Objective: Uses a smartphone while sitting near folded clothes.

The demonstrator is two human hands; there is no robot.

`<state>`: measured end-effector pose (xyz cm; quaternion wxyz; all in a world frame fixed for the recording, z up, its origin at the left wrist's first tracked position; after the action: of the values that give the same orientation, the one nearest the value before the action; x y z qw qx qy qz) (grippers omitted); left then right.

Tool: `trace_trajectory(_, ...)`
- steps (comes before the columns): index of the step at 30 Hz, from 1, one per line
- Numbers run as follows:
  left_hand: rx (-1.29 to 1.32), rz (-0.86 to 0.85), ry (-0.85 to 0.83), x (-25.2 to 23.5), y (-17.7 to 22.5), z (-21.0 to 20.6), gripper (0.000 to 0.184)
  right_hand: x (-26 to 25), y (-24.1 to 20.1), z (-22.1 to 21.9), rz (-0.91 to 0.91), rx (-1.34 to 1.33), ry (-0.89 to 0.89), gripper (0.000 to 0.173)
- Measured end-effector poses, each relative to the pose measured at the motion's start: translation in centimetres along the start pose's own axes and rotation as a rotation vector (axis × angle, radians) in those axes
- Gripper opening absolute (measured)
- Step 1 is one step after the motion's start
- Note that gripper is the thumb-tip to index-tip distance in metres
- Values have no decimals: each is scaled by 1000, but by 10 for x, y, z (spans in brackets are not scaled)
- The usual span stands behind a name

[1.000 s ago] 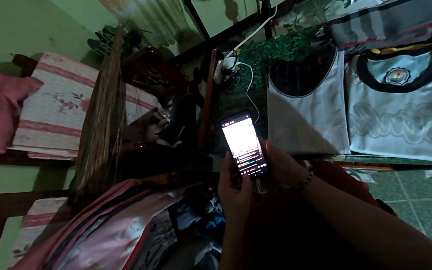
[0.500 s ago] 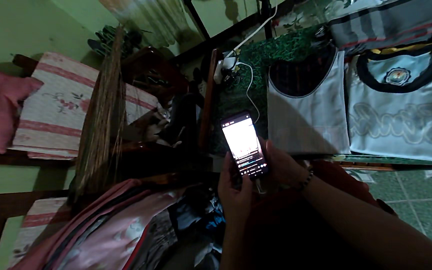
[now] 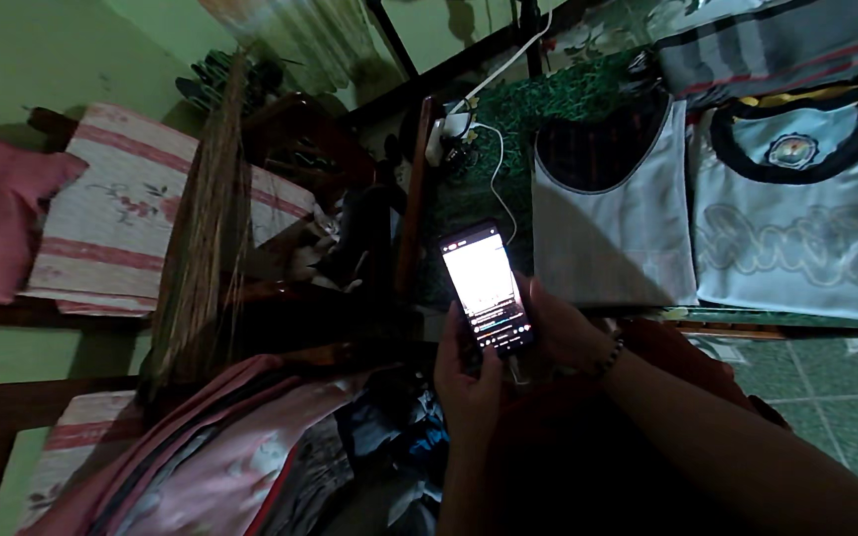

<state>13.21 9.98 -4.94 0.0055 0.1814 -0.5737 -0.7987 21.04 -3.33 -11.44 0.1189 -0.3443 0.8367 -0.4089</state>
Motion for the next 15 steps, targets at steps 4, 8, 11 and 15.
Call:
trace_trajectory(4, -7, -6, 3, -1, 1, 0, 60, -1, 0, -2, -30, -111, -5, 61)
trace_trajectory(8, -11, 4, 4, -1, 1, -1, 60, -1, 0, -1, -19, -83, -5, 61)
trace_trajectory(11, -7, 6, 3, -1, 2, -1, 60, -1, 0, -2, -20, -95, -2, 62)
trace_trajectory(15, -9, 9, -3, -2, 2, -1, 60, 1, -3, -2, 8, 47, 11, 58)
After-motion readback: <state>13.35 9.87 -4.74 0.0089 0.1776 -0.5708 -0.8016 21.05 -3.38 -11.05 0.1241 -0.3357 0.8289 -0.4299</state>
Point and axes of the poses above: each hand's wrist, its own x-axis away from the middle knuckle, its own z-axis out of the back of the hand, y = z × x, the point moved 3 cm from there along -x, towards the middle knuckle, and after that the axes turned 7 degrees about -z, right-handed, at the moved point
